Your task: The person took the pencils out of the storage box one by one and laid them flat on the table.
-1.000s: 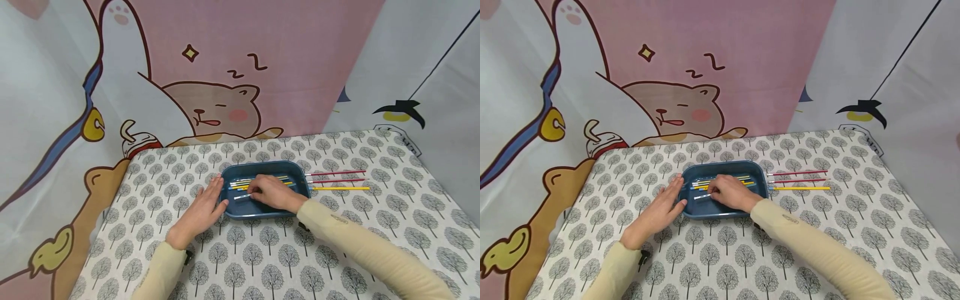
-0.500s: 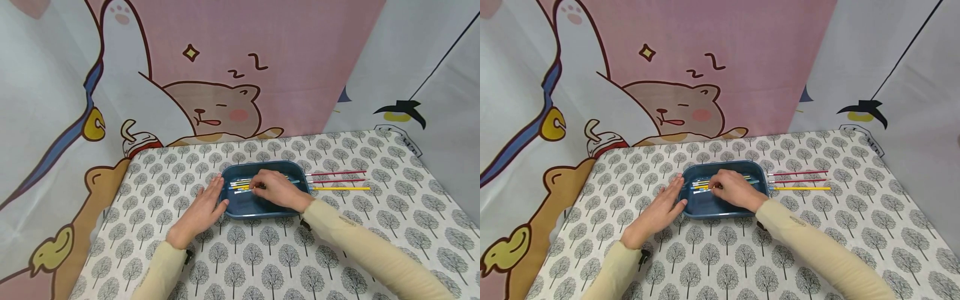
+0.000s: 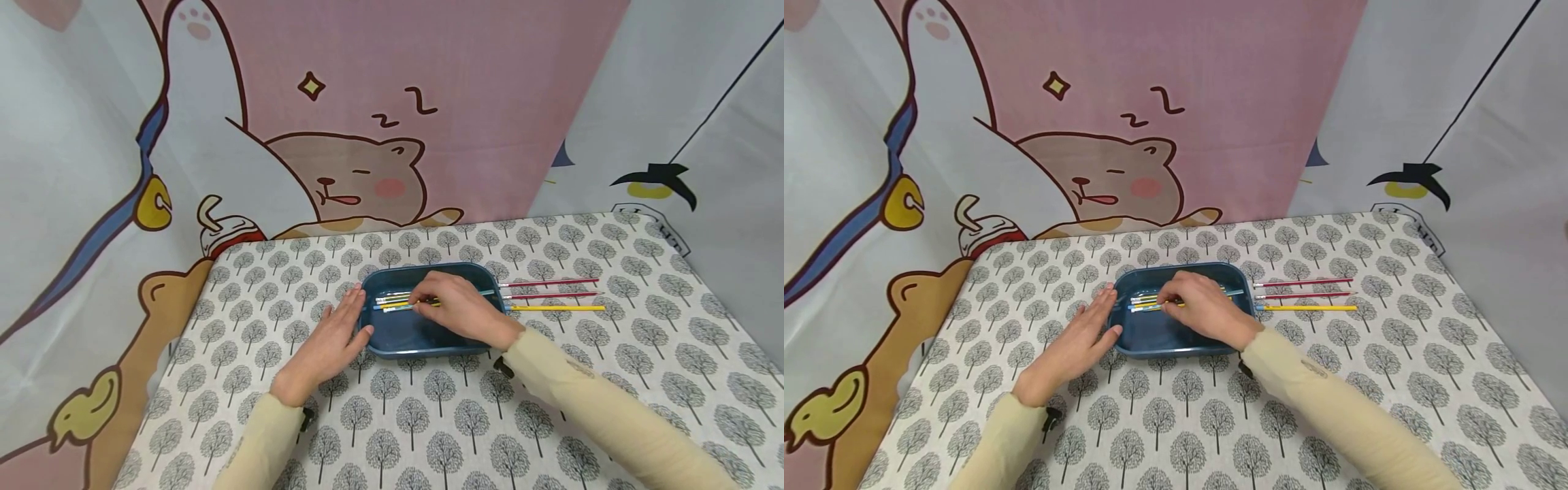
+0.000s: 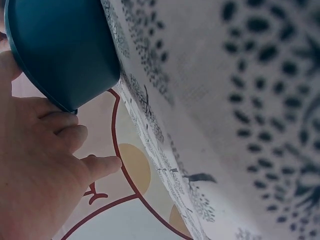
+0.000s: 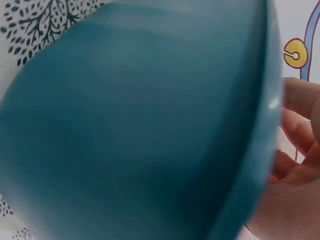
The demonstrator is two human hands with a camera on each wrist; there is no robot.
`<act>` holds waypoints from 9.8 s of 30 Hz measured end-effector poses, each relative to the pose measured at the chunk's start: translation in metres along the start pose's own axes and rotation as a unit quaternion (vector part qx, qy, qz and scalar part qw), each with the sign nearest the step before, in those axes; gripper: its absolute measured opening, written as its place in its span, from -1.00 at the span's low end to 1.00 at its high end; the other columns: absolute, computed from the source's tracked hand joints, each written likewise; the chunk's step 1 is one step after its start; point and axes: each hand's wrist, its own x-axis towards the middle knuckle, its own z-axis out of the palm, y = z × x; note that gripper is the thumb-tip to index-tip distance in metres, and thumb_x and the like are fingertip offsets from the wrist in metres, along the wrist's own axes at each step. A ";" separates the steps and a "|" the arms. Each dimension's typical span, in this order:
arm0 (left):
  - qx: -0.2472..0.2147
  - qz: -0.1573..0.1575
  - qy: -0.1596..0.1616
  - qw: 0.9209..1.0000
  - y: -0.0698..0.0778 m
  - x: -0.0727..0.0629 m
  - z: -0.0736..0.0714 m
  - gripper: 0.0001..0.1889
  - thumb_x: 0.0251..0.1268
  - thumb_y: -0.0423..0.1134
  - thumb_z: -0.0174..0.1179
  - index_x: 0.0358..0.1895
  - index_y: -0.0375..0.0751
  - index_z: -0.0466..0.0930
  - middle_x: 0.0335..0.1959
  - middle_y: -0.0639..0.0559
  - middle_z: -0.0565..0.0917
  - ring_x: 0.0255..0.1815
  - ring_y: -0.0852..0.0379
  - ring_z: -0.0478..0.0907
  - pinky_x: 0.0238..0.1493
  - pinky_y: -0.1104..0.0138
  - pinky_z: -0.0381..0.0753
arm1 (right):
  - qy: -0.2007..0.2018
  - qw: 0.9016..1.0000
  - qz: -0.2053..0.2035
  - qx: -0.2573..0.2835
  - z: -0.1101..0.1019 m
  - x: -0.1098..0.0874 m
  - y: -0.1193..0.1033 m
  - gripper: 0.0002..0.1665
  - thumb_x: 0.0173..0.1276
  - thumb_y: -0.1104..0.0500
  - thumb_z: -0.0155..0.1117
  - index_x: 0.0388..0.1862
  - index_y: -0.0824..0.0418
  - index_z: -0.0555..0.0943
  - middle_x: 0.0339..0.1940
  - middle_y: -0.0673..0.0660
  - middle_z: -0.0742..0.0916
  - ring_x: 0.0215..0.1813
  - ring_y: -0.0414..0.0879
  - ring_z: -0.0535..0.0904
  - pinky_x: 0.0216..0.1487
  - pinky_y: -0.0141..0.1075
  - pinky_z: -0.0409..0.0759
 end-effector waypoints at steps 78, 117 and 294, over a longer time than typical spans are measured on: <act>0.023 0.003 -0.002 1.000 -0.002 0.006 -0.002 -0.23 0.64 0.07 0.00 0.66 -0.31 -0.03 0.69 -0.20 0.02 0.69 -0.14 -0.08 0.57 -0.28 -0.01 | 0.147 0.985 0.032 -0.086 -0.068 -0.114 0.046 -0.73 0.25 0.36 0.54 -0.14 0.05 0.82 -0.10 -0.09 0.72 -0.16 -0.19 0.63 -0.29 -0.25 0.63; 0.028 0.005 0.002 1.000 -0.001 0.007 -0.002 -0.24 0.64 0.05 0.00 0.65 -0.33 -0.01 0.68 -0.20 0.03 0.68 -0.17 -0.05 0.56 -0.29 0.01 | 0.132 0.981 0.084 -0.114 -0.074 -0.151 0.095 -0.81 0.28 0.30 0.53 -0.18 0.04 0.81 -0.01 0.01 0.73 -0.14 -0.11 0.64 -0.20 -0.17 0.65; 0.026 0.008 -0.007 1.000 -0.002 0.007 -0.002 -0.25 0.66 0.03 -0.02 0.66 -0.31 -0.05 0.70 -0.17 -0.03 0.68 -0.21 -0.05 0.56 -0.28 0.00 | 0.067 0.983 0.051 -0.166 -0.041 -0.078 0.036 -0.15 0.54 -0.32 0.11 0.65 0.05 0.29 0.66 0.16 0.32 0.66 0.27 0.10 0.51 0.38 0.08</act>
